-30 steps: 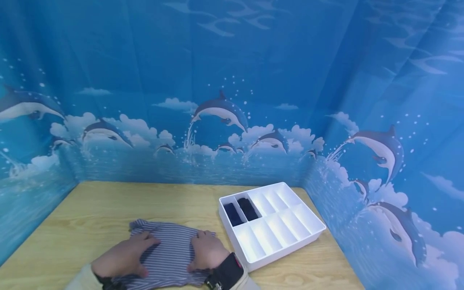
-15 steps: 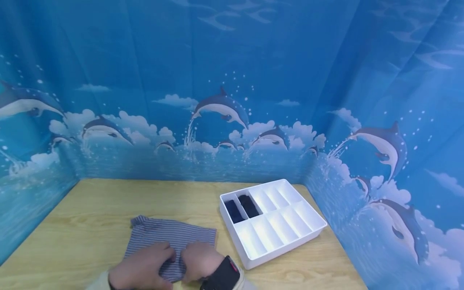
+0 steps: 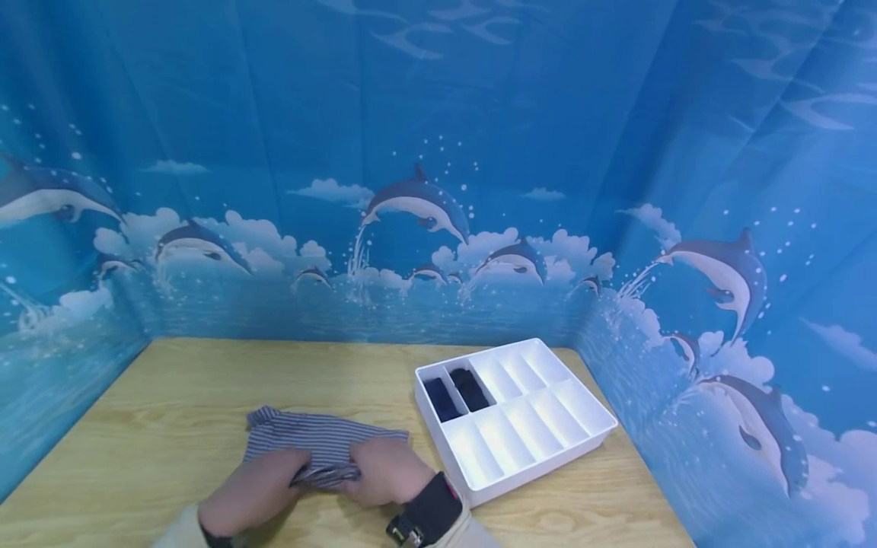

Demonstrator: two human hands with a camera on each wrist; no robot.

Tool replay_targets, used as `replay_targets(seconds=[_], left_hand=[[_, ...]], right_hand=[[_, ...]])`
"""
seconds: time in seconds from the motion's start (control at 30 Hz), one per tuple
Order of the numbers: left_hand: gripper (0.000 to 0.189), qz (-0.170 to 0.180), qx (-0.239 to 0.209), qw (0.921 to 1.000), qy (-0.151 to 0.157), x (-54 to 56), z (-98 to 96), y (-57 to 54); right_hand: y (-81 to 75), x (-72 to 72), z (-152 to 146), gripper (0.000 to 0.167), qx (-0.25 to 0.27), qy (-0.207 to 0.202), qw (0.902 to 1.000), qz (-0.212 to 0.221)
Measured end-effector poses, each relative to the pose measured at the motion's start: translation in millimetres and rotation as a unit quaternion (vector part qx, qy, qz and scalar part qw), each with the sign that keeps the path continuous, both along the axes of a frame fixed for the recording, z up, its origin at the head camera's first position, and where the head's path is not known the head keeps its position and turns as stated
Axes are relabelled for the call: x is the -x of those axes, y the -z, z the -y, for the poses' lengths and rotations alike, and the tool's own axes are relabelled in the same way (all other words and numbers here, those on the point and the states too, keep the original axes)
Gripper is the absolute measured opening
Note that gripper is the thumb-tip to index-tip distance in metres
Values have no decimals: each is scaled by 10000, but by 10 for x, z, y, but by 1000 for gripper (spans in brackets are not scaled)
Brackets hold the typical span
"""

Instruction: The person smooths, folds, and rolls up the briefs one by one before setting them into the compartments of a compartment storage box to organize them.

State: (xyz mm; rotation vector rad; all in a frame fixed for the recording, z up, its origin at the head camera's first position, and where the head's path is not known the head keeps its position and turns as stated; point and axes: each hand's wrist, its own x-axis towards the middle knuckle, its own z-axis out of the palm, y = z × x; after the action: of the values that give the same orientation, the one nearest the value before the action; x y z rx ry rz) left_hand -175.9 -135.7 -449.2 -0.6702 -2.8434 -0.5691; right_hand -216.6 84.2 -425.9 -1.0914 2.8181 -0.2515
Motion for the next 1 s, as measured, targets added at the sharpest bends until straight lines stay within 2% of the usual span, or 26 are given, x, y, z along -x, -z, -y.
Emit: replay_targets(seconds=[0.13,0.23,0.33,0.4,0.47,0.53,0.6,0.67,0.7,0.73,0.77,0.8,0.9,0.93,1.0], left_hand=[[33,-56,-8,10000,1,34,95,-55],[37,235,128,9994,-200,50,185,-130],[38,510,304,9971,-472,68,311,-239],[35,873,306,9944,-515,90,403,-318],[30,1368,175,9899,-343,108,504,-406],[25,2015,-65,9795,30,126,599,-479],[20,2634,-391,9624,541,143,688,-536],[15,2999,-643,9472,940,161,763,-570],[14,3129,-761,9412,1025,174,788,-577],[12,3162,-824,9394,1035,189,806,-576],[11,3102,-839,9418,991,205,814,-566],[10,2935,-777,9489,864,224,814,-546],[11,2316,-466,9717,13,286,771,-445],[12,2099,-343,9768,-264,304,755,-404],[16,1766,-148,9813,-756,332,734,-318]], right_hand=[[-22,-49,-5,29,-272,-88,9994,212],[-72,-28,-46,25,-219,57,9997,41],[-163,31,-138,21,44,241,9996,171],[-218,72,-206,16,60,131,9998,139],[-280,92,-268,14,79,-96,9996,273],[-334,99,-323,17,21,-373,9983,457],[-383,96,-364,17,14,-508,9957,776],[-424,99,-390,16,84,-497,9919,1162],[-435,103,-397,14,118,-432,9907,1282],[-438,113,-398,13,152,-360,9905,1315],[-433,124,-397,12,176,-280,9910,1294],[-420,137,-391,11,187,-185,9925,1197],[-327,182,-370,9,110,145,9978,640],[-286,196,-361,9,79,255,9986,453],[-202,217,-346,12,39,512,9984,228]])
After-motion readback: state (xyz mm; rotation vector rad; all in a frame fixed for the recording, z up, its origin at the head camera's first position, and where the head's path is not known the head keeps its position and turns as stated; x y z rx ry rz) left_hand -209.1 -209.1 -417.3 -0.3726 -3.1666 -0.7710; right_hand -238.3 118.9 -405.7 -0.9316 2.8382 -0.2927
